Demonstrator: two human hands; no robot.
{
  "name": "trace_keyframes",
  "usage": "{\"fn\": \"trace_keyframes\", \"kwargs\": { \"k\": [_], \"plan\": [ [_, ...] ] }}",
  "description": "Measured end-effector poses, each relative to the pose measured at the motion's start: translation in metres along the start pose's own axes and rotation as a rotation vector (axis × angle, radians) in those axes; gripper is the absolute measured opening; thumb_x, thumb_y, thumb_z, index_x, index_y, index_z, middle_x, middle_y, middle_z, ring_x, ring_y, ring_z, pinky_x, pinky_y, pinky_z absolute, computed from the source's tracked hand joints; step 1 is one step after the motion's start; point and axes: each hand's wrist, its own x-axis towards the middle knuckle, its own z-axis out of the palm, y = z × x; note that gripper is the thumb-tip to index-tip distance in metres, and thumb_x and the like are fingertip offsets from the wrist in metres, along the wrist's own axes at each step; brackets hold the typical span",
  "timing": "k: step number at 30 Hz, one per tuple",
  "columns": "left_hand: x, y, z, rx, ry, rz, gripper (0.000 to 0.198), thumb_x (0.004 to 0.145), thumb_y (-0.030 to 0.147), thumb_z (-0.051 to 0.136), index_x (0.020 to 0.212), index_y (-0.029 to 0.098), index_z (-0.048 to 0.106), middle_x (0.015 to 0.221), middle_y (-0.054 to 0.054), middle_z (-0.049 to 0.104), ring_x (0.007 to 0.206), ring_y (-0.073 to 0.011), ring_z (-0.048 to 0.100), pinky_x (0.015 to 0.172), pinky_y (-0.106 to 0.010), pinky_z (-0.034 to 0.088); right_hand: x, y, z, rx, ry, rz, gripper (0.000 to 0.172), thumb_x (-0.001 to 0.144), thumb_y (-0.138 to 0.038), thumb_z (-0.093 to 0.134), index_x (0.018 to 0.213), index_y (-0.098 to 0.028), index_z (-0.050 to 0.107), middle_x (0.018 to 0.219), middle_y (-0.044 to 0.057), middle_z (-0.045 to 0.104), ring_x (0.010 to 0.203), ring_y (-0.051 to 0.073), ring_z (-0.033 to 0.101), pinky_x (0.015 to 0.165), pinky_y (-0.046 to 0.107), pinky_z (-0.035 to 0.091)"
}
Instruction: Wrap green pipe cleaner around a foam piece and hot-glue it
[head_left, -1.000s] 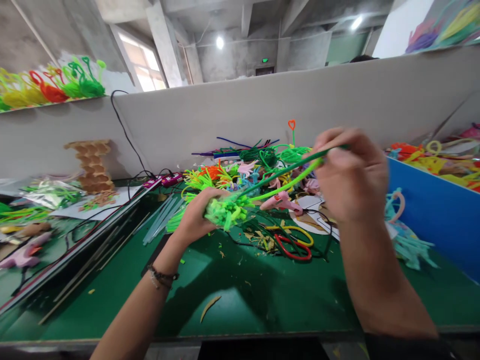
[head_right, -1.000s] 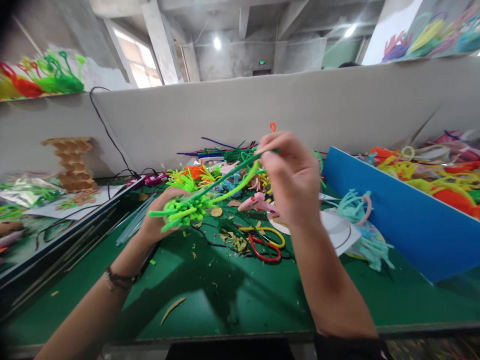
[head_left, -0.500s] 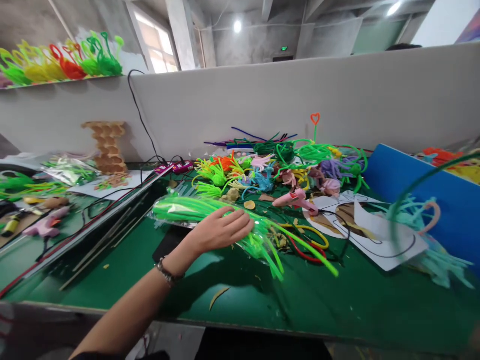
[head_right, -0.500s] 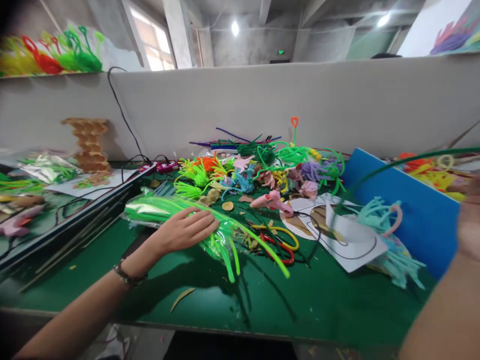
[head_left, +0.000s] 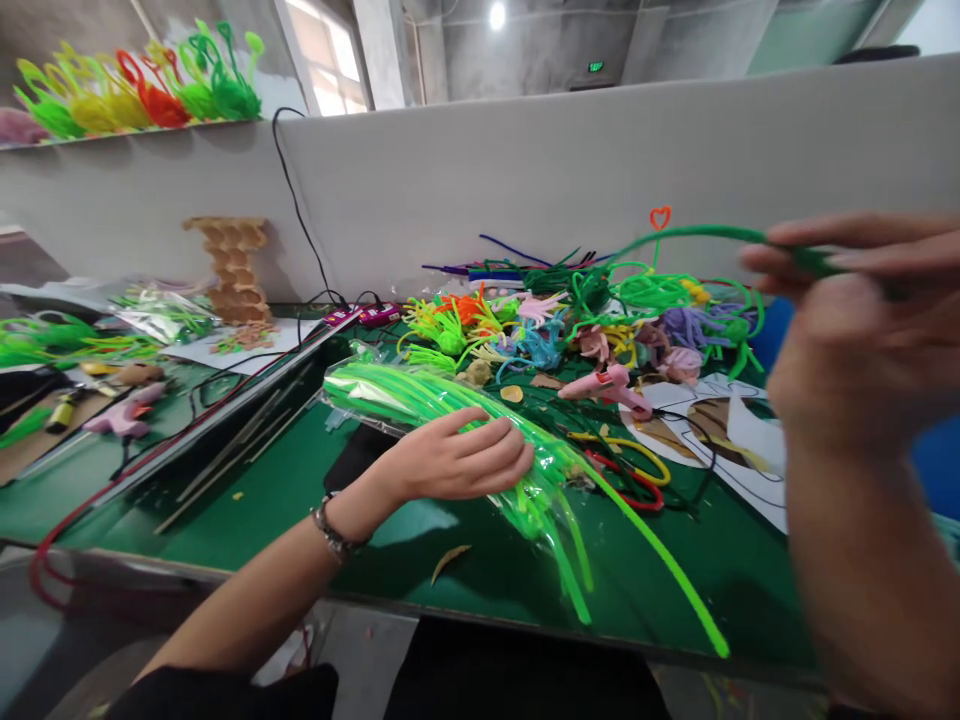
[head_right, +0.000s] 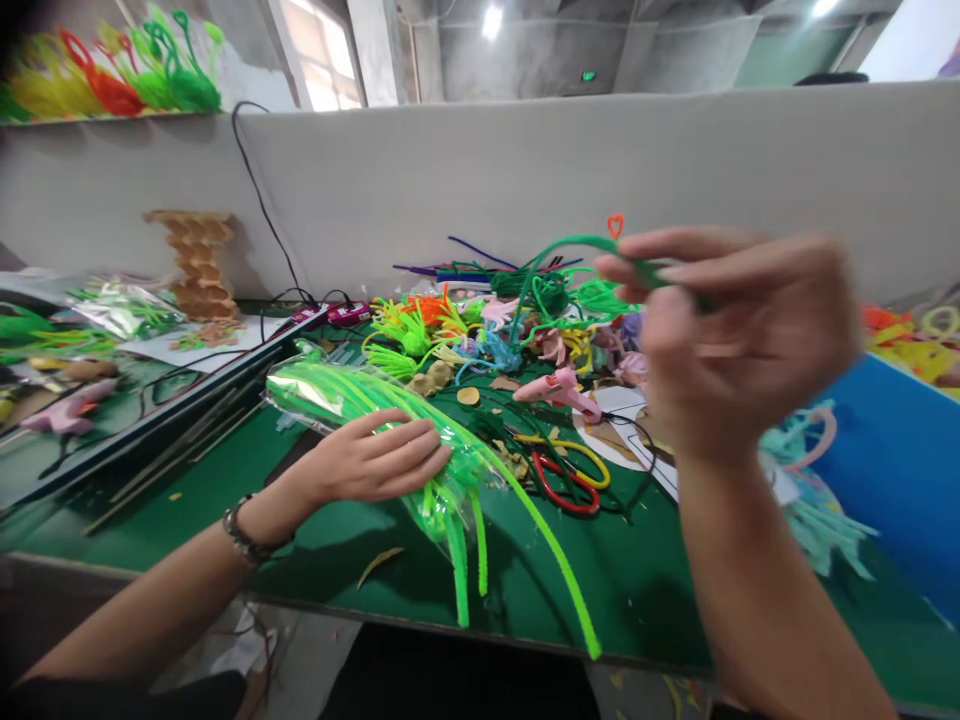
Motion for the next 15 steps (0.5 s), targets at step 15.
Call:
{"fn": "trace_keyframes", "kwargs": {
  "k": [15],
  "plan": [
    [-0.013,-0.006,0.004,-0.293,0.196,-0.280,0.013,0.088,0.013,0.034,0.088,0.021,0.044,0.082,-0.003,0.062,0.082,-0.0146,0.064,0.072,-0.031,0.056,-0.083,0.017,-0.013,-0.179,-1.128,0.068,0.019,0.080,-0.017,0.041,0.069,-0.017,0.056,0.065,0.004,0.062,0.059,0.013,0.056,0.057,0.024,0.042]
  ]
}}
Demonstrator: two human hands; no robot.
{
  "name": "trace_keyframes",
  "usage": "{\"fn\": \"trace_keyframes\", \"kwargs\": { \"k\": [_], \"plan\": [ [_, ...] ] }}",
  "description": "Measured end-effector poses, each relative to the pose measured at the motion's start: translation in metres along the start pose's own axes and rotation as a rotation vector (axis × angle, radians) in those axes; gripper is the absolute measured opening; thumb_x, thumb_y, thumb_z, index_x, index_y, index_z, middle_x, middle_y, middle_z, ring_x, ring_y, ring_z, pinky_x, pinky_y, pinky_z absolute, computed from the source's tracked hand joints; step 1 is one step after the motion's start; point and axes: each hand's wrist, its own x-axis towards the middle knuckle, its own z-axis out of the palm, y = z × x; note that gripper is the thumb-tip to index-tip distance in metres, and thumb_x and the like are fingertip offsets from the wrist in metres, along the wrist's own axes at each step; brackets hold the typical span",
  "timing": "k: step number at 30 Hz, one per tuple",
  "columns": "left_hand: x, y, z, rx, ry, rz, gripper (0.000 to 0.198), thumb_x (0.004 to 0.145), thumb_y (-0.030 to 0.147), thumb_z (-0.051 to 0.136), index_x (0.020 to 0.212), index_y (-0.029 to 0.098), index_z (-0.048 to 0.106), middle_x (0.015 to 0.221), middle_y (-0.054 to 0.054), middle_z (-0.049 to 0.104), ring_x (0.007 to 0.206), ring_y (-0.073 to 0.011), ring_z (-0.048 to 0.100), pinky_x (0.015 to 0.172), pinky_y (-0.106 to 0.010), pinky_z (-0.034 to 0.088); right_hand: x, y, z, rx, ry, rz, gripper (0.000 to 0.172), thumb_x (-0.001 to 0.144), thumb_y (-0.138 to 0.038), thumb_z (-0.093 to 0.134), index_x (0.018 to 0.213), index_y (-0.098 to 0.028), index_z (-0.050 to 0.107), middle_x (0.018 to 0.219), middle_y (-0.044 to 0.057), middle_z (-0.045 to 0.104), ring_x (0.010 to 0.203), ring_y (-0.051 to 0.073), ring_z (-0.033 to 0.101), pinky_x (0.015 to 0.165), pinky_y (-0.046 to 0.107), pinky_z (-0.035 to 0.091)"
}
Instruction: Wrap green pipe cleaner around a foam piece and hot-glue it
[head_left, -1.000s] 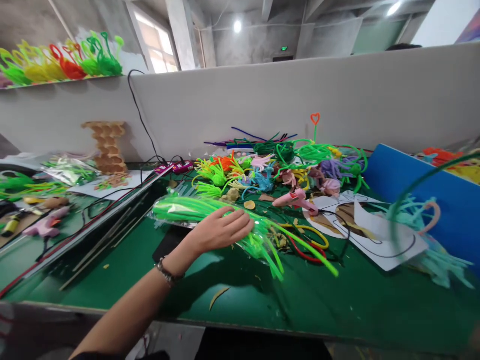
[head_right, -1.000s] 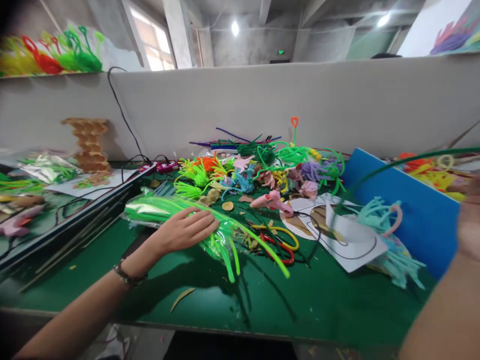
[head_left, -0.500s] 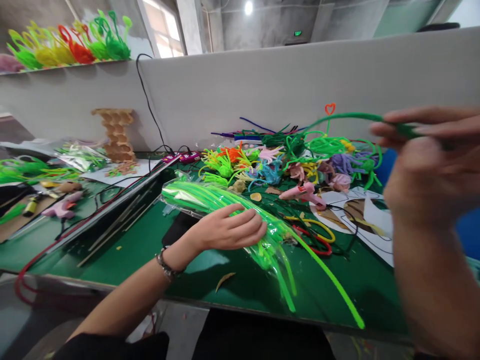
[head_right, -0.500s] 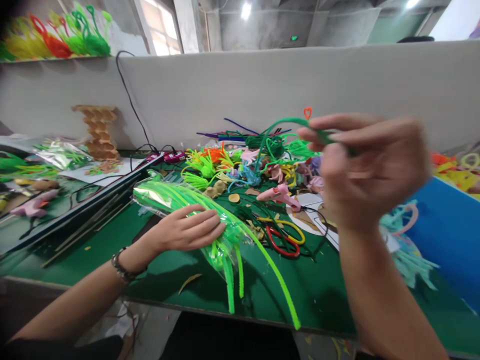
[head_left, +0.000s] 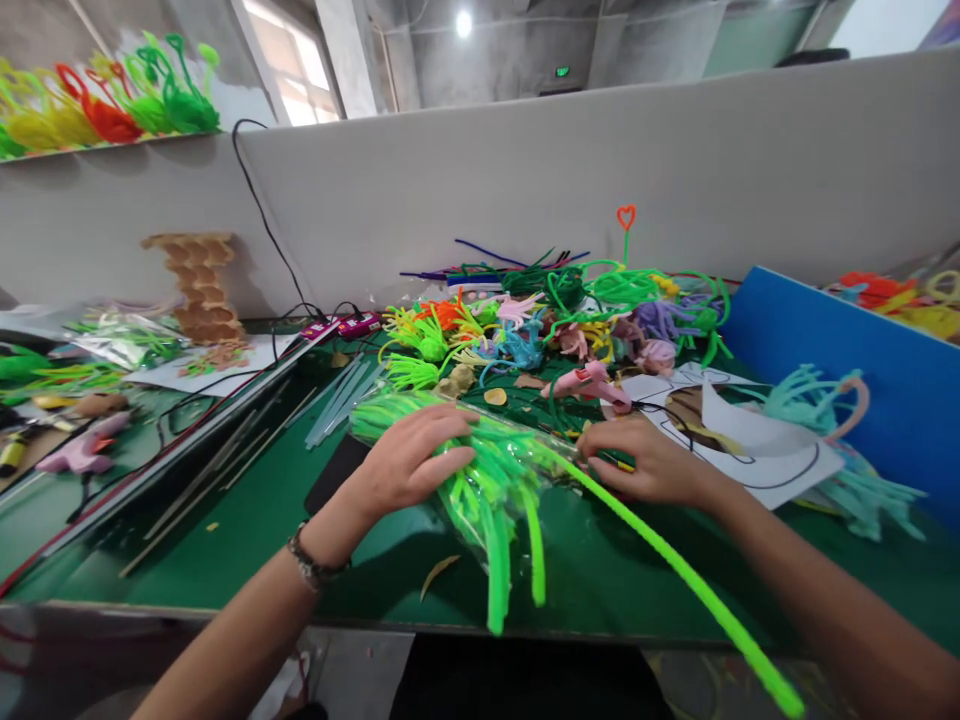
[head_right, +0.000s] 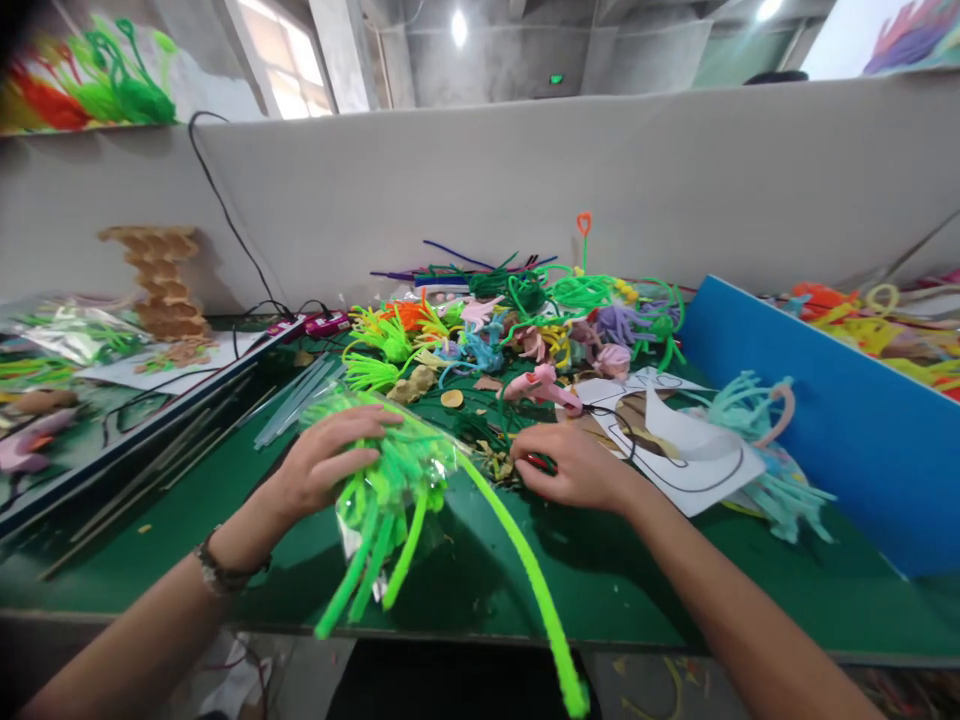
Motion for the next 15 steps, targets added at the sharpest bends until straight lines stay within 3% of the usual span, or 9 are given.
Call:
{"fn": "trace_keyframes", "kwargs": {
  "k": [3,6,8,13,15],
  "plan": [
    [0.003,-0.003,0.001,0.010,0.023,-0.019,0.010,0.087,0.013,0.037,0.086,0.020,0.044,0.083,-0.005,0.061,0.079,-0.0140,0.063,0.064,-0.026,0.056,-0.006,0.002,0.000,-0.015,-0.135,0.061,0.022,0.082,-0.019,0.040,0.069,-0.016,0.057,0.066,0.005,0.060,0.062,0.014,0.054,0.059,0.026,0.041],
    [0.012,0.002,0.002,0.147,-0.037,0.142,0.012,0.085,0.009,0.038,0.083,0.017,0.047,0.078,-0.005,0.063,0.077,-0.0141,0.063,0.068,-0.027,0.054,-0.006,0.000,-0.003,0.011,-0.120,0.127,0.019,0.084,-0.021,0.041,0.079,-0.015,0.059,0.085,0.009,0.062,0.077,0.017,0.057,0.069,0.030,0.043],
    [0.021,0.008,0.004,0.207,-0.100,0.265,0.010,0.084,0.010,0.041,0.081,0.016,0.049,0.076,-0.002,0.063,0.074,-0.0127,0.063,0.068,-0.026,0.052,-0.003,-0.006,-0.006,0.080,-0.016,0.163,0.017,0.084,-0.024,0.042,0.086,-0.015,0.057,0.092,0.009,0.061,0.083,0.017,0.057,0.074,0.031,0.043],
    [0.044,0.019,0.007,0.169,-0.115,0.455,0.004,0.081,0.020,0.050,0.083,0.019,0.053,0.076,0.003,0.061,0.068,-0.0119,0.061,0.058,-0.025,0.050,0.011,-0.037,-0.017,0.272,0.392,0.118,0.010,0.083,-0.021,0.044,0.081,-0.019,0.054,0.076,0.002,0.060,0.077,0.015,0.057,0.074,0.030,0.043],
    [0.050,0.021,0.006,0.131,-0.103,0.494,0.005,0.080,0.023,0.050,0.083,0.021,0.054,0.077,0.004,0.060,0.067,-0.0124,0.060,0.056,-0.025,0.049,0.017,-0.049,-0.022,0.334,0.435,0.046,0.007,0.082,-0.020,0.047,0.082,-0.020,0.054,0.077,0.001,0.060,0.077,0.014,0.057,0.079,0.030,0.043]
  ]
}}
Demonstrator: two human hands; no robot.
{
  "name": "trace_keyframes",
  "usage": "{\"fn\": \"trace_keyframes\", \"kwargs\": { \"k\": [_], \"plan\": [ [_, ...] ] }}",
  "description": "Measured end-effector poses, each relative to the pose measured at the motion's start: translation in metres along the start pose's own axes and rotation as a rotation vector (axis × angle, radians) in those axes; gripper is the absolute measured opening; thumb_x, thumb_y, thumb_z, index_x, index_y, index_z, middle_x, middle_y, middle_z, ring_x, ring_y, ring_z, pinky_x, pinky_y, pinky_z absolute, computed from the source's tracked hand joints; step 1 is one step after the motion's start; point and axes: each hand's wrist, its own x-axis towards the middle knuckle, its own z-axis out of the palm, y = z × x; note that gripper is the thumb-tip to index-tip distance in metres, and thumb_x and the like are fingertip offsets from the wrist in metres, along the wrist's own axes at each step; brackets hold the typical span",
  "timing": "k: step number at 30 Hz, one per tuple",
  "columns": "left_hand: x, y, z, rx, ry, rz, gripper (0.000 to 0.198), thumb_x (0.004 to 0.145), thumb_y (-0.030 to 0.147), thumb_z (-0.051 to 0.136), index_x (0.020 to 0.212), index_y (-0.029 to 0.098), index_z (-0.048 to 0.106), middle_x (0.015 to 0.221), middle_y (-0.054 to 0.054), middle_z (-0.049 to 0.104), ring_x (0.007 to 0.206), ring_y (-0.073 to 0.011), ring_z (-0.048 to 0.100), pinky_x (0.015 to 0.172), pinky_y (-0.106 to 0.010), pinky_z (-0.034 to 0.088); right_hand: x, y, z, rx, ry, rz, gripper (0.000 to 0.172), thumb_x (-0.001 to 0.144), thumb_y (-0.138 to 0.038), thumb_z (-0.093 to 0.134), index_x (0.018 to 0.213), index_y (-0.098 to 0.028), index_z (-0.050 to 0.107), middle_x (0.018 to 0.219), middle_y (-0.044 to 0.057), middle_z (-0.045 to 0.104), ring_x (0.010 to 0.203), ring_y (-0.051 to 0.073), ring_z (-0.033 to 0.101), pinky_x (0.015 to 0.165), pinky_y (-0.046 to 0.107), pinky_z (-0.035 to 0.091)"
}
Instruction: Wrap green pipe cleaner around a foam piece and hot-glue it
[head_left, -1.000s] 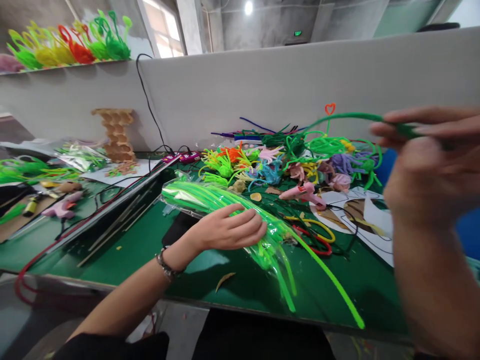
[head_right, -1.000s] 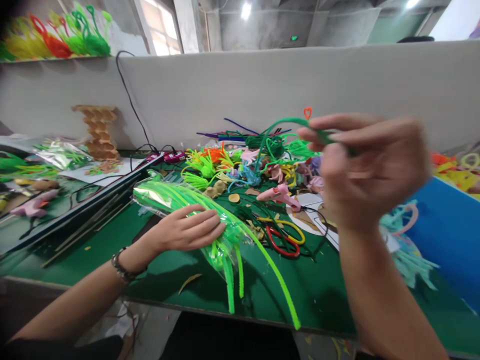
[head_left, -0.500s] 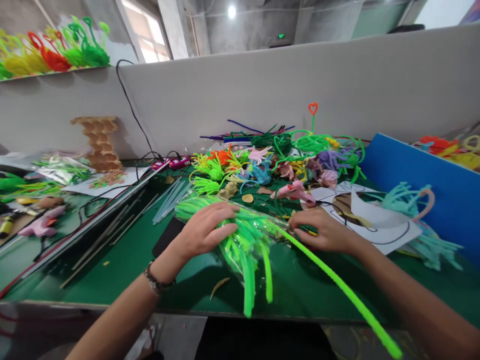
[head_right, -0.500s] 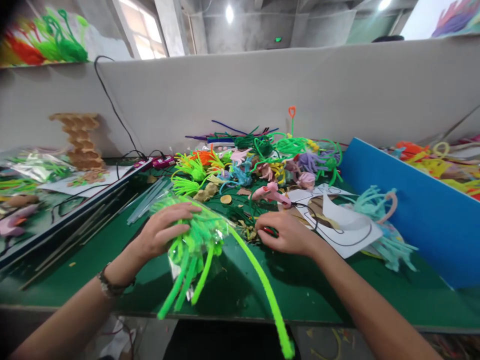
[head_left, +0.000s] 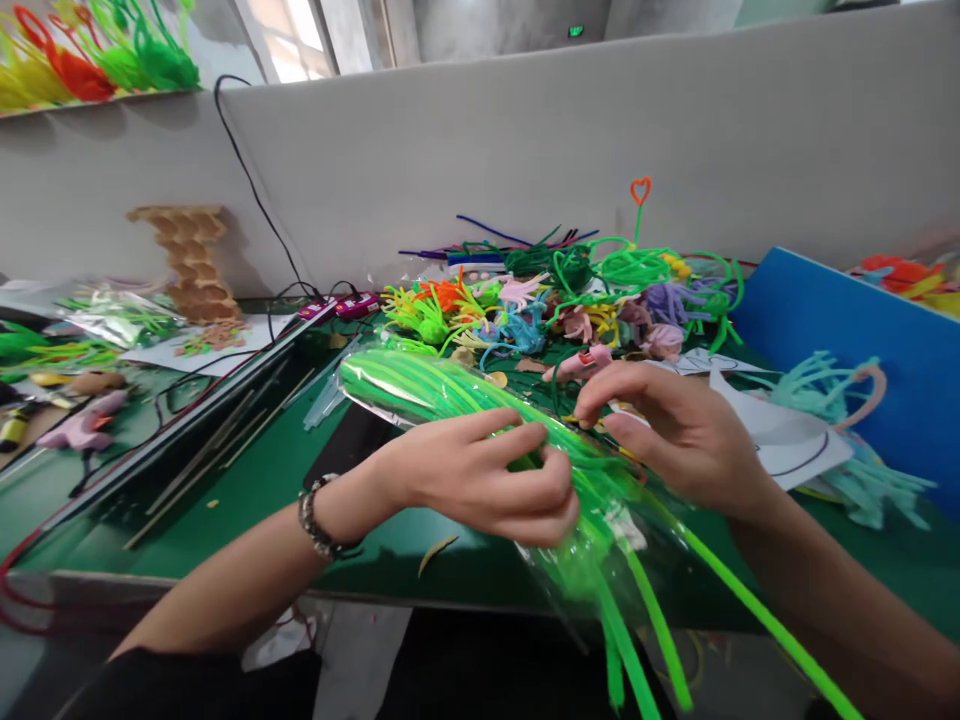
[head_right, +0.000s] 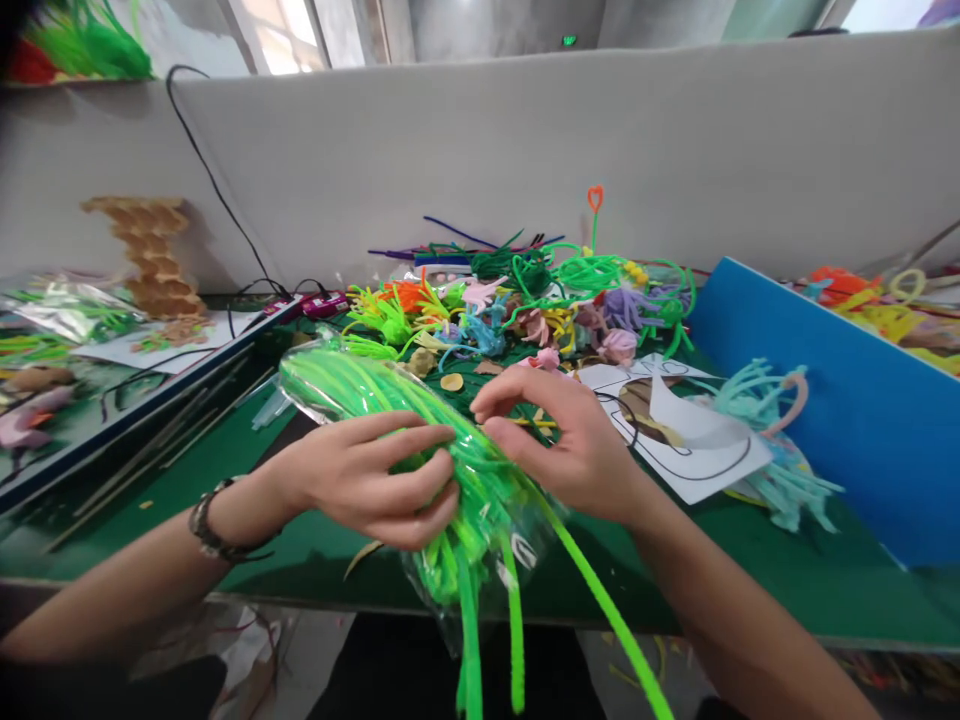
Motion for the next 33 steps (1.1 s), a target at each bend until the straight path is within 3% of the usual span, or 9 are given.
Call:
{"fn": "trace_keyframes", "kwargs": {
  "k": [5,14,22,33],
  "plan": [
    [0.008,-0.001,-0.005,-0.015,0.066,0.067,0.010,0.080,0.023,0.050,0.083,0.025,0.059,0.079,0.005,0.058,0.067,-0.0117,0.059,0.057,-0.024,0.049,0.011,-0.020,0.002,0.083,-0.091,-0.133,0.008,0.079,-0.020,0.055,0.087,-0.019,0.053,0.078,0.000,0.059,0.075,0.011,0.057,0.075,0.026,0.044],
    [0.020,0.000,-0.011,-0.083,0.110,0.066,0.022,0.080,0.021,0.044,0.074,0.030,0.063,0.072,0.008,0.055,0.056,-0.0084,0.052,0.056,-0.023,0.048,0.020,-0.029,-0.004,0.037,-0.238,-0.278,0.003,0.080,-0.019,0.056,0.080,-0.016,0.056,0.074,-0.001,0.060,0.072,0.008,0.056,0.076,0.023,0.044],
    [0.020,0.000,-0.011,-0.086,0.122,0.066,0.022,0.081,0.022,0.044,0.076,0.034,0.062,0.072,0.009,0.057,0.056,-0.0076,0.051,0.052,-0.021,0.047,0.020,-0.030,-0.005,0.042,-0.255,-0.291,0.004,0.082,-0.017,0.054,0.081,-0.015,0.057,0.073,0.000,0.060,0.071,0.006,0.055,0.075,0.022,0.044],
    [0.020,-0.001,-0.012,-0.076,0.140,0.074,0.017,0.080,0.019,0.044,0.078,0.026,0.059,0.072,0.007,0.056,0.054,-0.0073,0.051,0.051,-0.021,0.045,0.021,-0.033,-0.004,0.048,-0.238,-0.300,0.005,0.082,-0.014,0.052,0.080,-0.015,0.057,0.073,0.001,0.060,0.071,0.007,0.055,0.072,0.021,0.044]
  ]
}}
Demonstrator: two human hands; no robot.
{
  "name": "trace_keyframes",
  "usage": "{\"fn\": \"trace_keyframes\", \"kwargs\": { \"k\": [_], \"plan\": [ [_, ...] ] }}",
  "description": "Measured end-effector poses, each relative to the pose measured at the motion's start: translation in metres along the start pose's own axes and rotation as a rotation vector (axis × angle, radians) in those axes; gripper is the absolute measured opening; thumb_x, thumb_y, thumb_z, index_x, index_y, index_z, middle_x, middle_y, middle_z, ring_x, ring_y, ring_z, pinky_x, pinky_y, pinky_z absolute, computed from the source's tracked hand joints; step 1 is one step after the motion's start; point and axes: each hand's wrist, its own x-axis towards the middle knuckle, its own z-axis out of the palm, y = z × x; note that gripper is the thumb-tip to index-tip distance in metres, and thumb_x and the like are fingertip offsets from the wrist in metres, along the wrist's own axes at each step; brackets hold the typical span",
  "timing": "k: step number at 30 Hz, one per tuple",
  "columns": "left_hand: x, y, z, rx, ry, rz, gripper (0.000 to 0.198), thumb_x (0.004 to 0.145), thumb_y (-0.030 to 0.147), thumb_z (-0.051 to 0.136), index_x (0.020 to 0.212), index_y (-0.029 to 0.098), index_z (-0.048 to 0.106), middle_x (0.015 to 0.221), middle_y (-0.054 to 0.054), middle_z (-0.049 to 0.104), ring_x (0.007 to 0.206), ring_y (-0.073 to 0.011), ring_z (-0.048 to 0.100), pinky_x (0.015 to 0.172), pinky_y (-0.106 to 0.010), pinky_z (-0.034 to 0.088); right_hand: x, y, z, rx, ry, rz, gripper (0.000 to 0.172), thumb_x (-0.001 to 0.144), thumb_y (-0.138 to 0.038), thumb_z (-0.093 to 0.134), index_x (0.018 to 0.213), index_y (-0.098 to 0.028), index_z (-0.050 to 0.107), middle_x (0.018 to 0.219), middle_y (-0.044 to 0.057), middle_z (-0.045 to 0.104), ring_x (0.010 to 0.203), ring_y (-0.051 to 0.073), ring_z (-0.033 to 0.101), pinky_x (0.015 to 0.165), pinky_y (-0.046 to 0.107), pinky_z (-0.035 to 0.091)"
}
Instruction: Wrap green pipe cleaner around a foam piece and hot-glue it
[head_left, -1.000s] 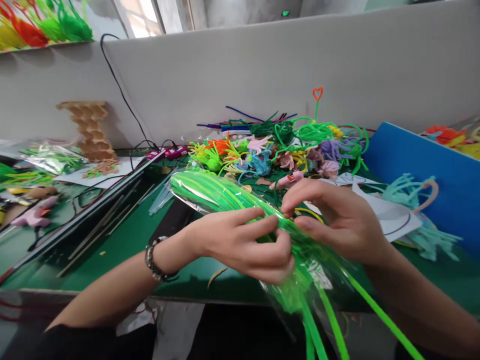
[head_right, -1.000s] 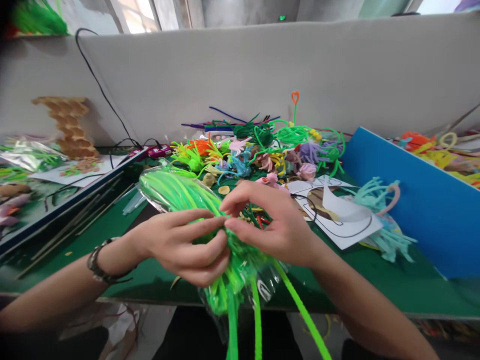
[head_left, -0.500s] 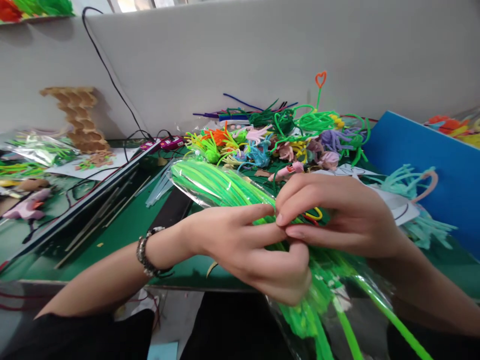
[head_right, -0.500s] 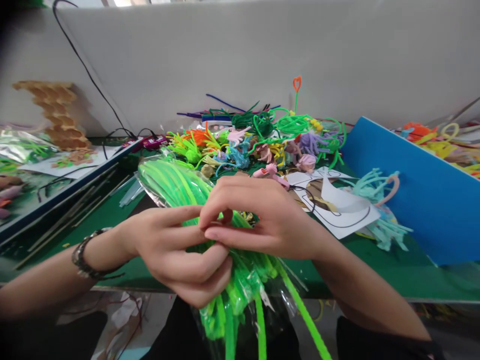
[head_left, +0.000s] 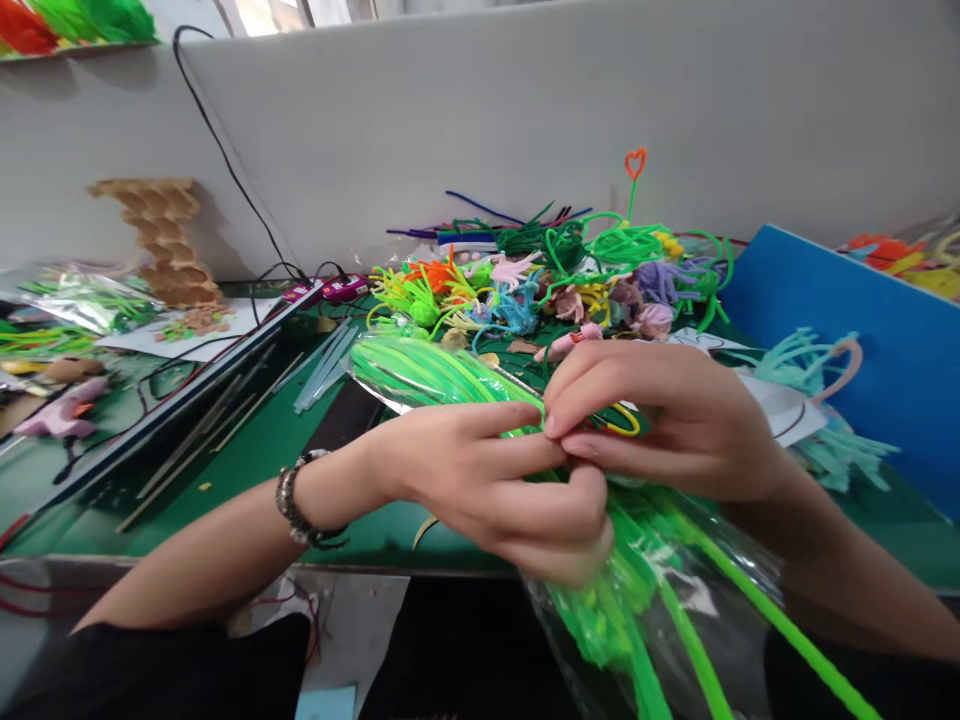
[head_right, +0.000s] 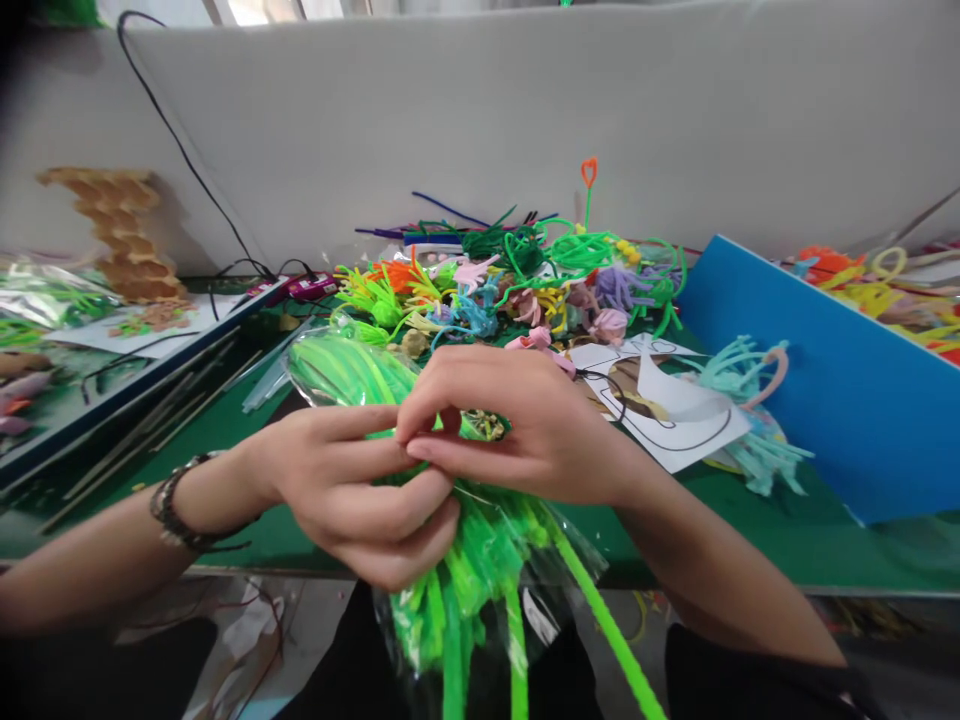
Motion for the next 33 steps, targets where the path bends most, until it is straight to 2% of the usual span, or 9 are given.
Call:
{"fn": "trace_keyframes", "kwargs": {
  "k": [6,10,13,16,18,21,25,29,33],
  "plan": [
    [-0.017,-0.012,0.007,0.138,-0.126,-0.016,0.007,0.082,0.019,0.046,0.080,0.020,0.052,0.072,0.004,0.060,0.059,-0.0082,0.056,0.055,-0.021,0.045,-0.006,0.020,-0.006,-0.046,0.116,0.095,0.008,0.082,-0.018,0.049,0.079,-0.017,0.056,0.075,0.001,0.059,0.074,0.010,0.055,0.068,0.024,0.044],
    [-0.037,-0.021,0.009,0.265,-0.285,-0.114,0.009,0.085,0.013,0.043,0.084,0.020,0.049,0.074,0.003,0.063,0.064,-0.0083,0.059,0.057,-0.021,0.044,-0.020,0.040,-0.013,-0.018,0.209,0.388,0.012,0.082,-0.025,0.048,0.080,-0.017,0.057,0.074,0.001,0.057,0.067,0.010,0.053,0.058,0.021,0.041],
    [-0.053,-0.023,0.012,0.301,-0.364,-0.180,0.016,0.087,0.009,0.037,0.085,0.020,0.048,0.077,0.001,0.063,0.065,-0.0093,0.059,0.059,-0.022,0.044,-0.035,0.052,-0.012,0.150,0.173,0.506,0.020,0.086,-0.032,0.043,0.085,-0.017,0.056,0.080,0.003,0.058,0.070,0.011,0.054,0.062,0.023,0.044],
    [-0.065,-0.024,0.015,0.243,-0.373,-0.234,0.017,0.088,0.012,0.032,0.089,0.017,0.048,0.080,-0.004,0.063,0.065,-0.0118,0.058,0.061,-0.024,0.045,-0.047,0.062,-0.004,0.390,0.161,0.552,0.029,0.090,-0.035,0.031,0.091,-0.016,0.053,0.087,0.006,0.057,0.080,0.013,0.055,0.073,0.028,0.045],
    [-0.071,-0.023,0.017,0.139,-0.345,-0.316,0.020,0.091,0.025,0.030,0.096,0.015,0.046,0.084,-0.008,0.062,0.070,-0.0151,0.059,0.061,-0.026,0.046,-0.050,0.065,0.001,0.486,0.159,0.557,0.029,0.090,-0.035,0.029,0.094,-0.016,0.050,0.091,0.006,0.055,0.083,0.013,0.055,0.077,0.030,0.045],
    [-0.075,-0.021,0.015,-0.018,-0.246,-0.473,0.036,0.087,0.044,0.033,0.105,0.014,0.042,0.087,-0.011,0.058,0.078,-0.0182,0.057,0.063,-0.028,0.047,-0.046,0.062,0.007,0.469,0.131,0.557,0.025,0.087,-0.030,0.032,0.102,-0.016,0.047,0.095,0.007,0.053,0.085,0.013,0.054,0.078,0.031,0.045],
    [-0.072,-0.025,0.005,-0.140,-0.044,-0.620,0.039,0.079,0.047,0.049,0.105,0.019,0.040,0.088,-0.007,0.055,0.080,-0.0183,0.055,0.066,-0.030,0.047,-0.032,0.048,0.011,0.326,0.088,0.502,0.028,0.082,-0.024,0.040,0.109,-0.016,0.041,0.099,0.007,0.051,0.085,0.013,0.055,0.078,0.032,0.046],
    [-0.067,-0.031,-0.007,-0.205,0.135,-0.714,0.051,0.066,0.049,0.061,0.106,0.025,0.040,0.087,-0.004,0.051,0.080,-0.0199,0.052,0.070,-0.035,0.046,-0.015,0.037,0.018,0.130,0.072,0.400,0.044,0.077,-0.019,0.051,0.118,-0.018,0.036,0.110,0.009,0.050,0.091,0.015,0.056,0.080,0.033,0.047],
    [-0.063,-0.028,-0.010,-0.300,0.167,-0.791,0.049,0.067,0.050,0.059,0.107,0.030,0.039,0.090,-0.003,0.049,0.081,-0.0201,0.052,0.069,-0.036,0.046,0.001,0.031,0.028,0.046,0.044,0.205,0.057,0.072,-0.026,0.062,0.122,-0.019,0.034,0.124,0.013,0.043,0.114,0.021,0.044,0.094,0.039,0.040]
  ]
}}
